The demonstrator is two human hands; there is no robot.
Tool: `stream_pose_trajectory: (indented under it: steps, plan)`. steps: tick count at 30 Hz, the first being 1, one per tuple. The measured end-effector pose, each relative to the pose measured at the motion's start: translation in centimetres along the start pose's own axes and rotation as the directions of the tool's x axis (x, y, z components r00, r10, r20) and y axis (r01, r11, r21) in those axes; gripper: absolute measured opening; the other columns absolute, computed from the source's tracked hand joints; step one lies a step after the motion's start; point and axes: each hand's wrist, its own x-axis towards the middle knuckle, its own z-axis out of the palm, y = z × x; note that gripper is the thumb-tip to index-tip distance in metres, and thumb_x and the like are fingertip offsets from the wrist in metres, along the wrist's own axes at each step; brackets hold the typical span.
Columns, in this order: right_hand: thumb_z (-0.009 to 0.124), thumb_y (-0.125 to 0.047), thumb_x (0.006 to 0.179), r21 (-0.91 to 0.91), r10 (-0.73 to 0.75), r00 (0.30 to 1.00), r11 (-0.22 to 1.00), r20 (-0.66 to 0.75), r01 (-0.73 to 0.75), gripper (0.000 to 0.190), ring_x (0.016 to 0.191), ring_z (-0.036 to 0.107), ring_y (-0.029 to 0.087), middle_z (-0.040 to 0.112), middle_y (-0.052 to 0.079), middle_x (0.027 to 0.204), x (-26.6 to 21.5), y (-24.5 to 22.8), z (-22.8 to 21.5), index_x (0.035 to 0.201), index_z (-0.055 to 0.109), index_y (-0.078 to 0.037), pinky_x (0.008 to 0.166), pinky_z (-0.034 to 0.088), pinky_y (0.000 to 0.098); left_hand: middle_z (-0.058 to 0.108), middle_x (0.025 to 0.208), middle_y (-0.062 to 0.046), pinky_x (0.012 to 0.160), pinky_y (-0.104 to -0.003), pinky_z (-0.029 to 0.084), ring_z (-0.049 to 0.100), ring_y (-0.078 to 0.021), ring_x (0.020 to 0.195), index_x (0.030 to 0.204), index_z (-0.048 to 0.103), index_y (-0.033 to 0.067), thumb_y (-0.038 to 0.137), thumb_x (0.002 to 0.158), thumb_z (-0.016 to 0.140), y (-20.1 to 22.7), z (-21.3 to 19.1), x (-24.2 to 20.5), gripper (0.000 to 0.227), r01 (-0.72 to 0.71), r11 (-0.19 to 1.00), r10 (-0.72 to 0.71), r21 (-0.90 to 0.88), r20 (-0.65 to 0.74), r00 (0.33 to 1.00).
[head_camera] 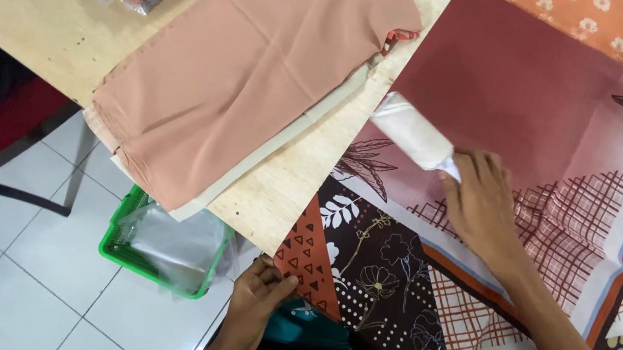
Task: The person removes a patterned fabric from a plastic bag and places it on a table. They unfold the fabric, smooth it out, and then use a white lint roller to roll over the surface of the fabric repeatedly to remove lint or debris.
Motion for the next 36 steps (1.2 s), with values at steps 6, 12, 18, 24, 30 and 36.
stream_pose_trajectory:
  steps: [6, 12, 18, 24, 30, 36]
  plan:
    - [0.042, -0.038, 0.112, -0.102, -0.031, 0.999, 0.994, 0.040, 0.035, 0.042, 0.103, 0.051, 0.023, 0.057, 0.011, 0.121, 2.3, -0.7, 0.4, 0.131, 0.064, -0.007, 0.083, 0.052, 0.0365, 0.067, 0.098, -0.016, 0.066, -0.031, 0.055, 0.059, -0.0199, 0.071, 0.090, 0.059, 0.0057, -0.001, 0.088, 0.077, 0.2, -0.4, -0.3, 0.019, 0.025, 0.999, -0.022, -0.044, 0.079, 0.997]
    - [0.059, -0.032, 0.111, -0.247, -0.076, 0.991, 0.968, -0.108, 0.047, 0.030, 0.099, 0.058, 0.020, 0.069, 0.005, 0.110, 2.9, -1.1, -2.4, 0.128, 0.069, -0.010, 0.097, 0.038, 0.0356, 0.071, 0.105, -0.014, 0.086, -0.038, 0.062, 0.068, -0.0235, 0.103, 0.094, 0.057, 0.0070, -0.002, 0.083, 0.079, 0.6, 0.1, 0.0, 0.026, -0.017, 1.000, 0.017, -0.008, 0.015, 1.000]
    - [0.050, -0.015, 0.107, 0.227, 0.001, 0.981, 0.973, 0.194, -0.046, 0.032, 0.059, 0.072, 0.023, 0.073, 0.025, 0.115, 1.5, -3.7, -4.1, 0.131, 0.063, 0.002, 0.050, 0.063, 0.0320, 0.059, 0.071, -0.003, 0.051, -0.028, 0.049, 0.057, -0.0137, 0.061, 0.093, 0.052, 0.0127, -0.001, 0.077, 0.089, 1.5, -0.4, -0.2, 0.043, -0.249, 0.914, 0.274, 0.321, -0.036, 0.961]
    - [0.044, -0.035, 0.108, -0.052, -0.097, 0.984, 0.993, 0.150, 0.106, 0.041, 0.078, 0.072, 0.023, 0.071, 0.012, 0.114, 0.1, -4.5, -2.1, 0.136, 0.059, -0.011, 0.047, 0.060, 0.0344, 0.053, 0.071, -0.003, 0.072, -0.033, 0.043, 0.049, -0.0163, 0.069, 0.083, 0.054, 0.0097, 0.024, 0.094, 0.066, 12.0, 4.4, 3.9, 0.022, -0.891, 0.087, 0.807, 0.445, 0.493, 0.325]
    - [0.058, -0.032, 0.101, -0.150, -0.171, 0.985, 0.975, -0.030, 0.165, 0.029, 0.091, 0.069, 0.029, 0.062, 0.007, 0.095, -1.8, -4.5, 0.7, 0.123, 0.062, -0.015, 0.070, 0.057, 0.0391, 0.063, 0.141, -0.023, 0.124, -0.048, 0.026, 0.054, -0.0399, 0.138, 0.141, 0.060, 0.0023, 0.037, 0.115, 0.029, 16.0, 19.0, 17.5, 0.053, -0.989, 0.142, 0.172, 0.037, 0.983, 0.062]
    - [0.051, -0.018, 0.100, 0.080, -0.255, 0.963, 0.966, 0.093, 0.248, 0.030, 0.071, 0.066, 0.028, 0.060, 0.008, 0.083, -8.3, -7.5, 1.7, 0.128, 0.060, -0.009, 0.054, 0.052, 0.0317, 0.015, 0.173, 0.010, 0.130, -0.055, 0.005, 0.007, -0.0294, 0.160, 0.162, 0.035, 0.0346, 0.057, 0.110, 0.028, 11.0, 21.2, 23.6, 0.057, -0.826, -0.450, -0.157, 0.340, 0.880, 0.448]
